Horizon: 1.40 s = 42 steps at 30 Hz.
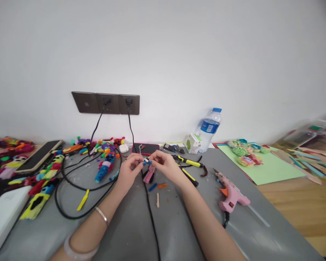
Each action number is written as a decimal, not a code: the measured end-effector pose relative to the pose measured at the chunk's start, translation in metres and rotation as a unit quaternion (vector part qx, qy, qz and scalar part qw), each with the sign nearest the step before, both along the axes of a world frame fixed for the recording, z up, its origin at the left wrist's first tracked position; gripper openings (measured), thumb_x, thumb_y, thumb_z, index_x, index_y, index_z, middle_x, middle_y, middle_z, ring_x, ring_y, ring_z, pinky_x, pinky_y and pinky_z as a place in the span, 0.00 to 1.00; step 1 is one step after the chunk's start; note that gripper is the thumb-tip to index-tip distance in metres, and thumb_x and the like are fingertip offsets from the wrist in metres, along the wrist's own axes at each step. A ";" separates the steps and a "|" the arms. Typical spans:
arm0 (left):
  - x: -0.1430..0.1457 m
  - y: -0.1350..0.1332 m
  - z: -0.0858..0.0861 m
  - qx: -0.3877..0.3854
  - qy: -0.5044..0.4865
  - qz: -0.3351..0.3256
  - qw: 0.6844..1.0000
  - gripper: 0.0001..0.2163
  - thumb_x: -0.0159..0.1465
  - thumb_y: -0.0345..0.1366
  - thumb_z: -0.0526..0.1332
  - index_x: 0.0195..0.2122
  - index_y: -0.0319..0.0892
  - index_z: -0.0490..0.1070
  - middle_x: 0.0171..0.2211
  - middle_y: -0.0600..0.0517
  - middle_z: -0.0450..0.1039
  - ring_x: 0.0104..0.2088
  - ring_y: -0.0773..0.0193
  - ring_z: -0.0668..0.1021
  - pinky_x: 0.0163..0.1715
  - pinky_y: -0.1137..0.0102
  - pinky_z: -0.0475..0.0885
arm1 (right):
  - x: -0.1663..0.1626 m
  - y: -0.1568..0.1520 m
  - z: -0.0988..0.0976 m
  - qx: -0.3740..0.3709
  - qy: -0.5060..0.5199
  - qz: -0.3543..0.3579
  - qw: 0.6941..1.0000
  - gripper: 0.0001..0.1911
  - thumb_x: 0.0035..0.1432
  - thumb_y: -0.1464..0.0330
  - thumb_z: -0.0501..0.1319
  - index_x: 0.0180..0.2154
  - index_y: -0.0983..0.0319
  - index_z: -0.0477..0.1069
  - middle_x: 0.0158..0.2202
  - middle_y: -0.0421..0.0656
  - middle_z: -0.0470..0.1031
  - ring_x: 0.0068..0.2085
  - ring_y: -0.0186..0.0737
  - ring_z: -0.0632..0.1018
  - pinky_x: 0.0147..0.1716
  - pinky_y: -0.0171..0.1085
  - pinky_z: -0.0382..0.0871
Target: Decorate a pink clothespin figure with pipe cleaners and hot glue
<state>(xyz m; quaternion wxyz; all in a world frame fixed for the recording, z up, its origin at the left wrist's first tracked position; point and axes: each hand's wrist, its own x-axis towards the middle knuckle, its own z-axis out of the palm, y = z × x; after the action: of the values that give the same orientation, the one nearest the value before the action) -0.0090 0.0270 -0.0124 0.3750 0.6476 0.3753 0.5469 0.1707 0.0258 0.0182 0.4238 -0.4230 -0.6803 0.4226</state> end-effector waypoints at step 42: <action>-0.001 0.001 -0.002 -0.007 -0.010 -0.003 1.000 0.04 0.59 0.35 0.64 0.31 0.40 0.76 0.35 0.48 0.74 0.36 0.62 0.76 0.30 0.73 0.70 | -0.003 -0.003 0.000 0.029 0.011 -0.002 1.000 0.05 0.56 0.67 0.59 0.31 0.62 0.68 0.24 0.35 0.60 0.25 0.32 0.63 0.25 0.33 0.57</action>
<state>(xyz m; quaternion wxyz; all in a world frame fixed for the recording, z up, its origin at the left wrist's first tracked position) -0.0105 0.0275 -0.0144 0.3852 0.6404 0.3731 0.5499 0.1676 0.0230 0.0178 0.4444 -0.4067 -0.6870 0.4065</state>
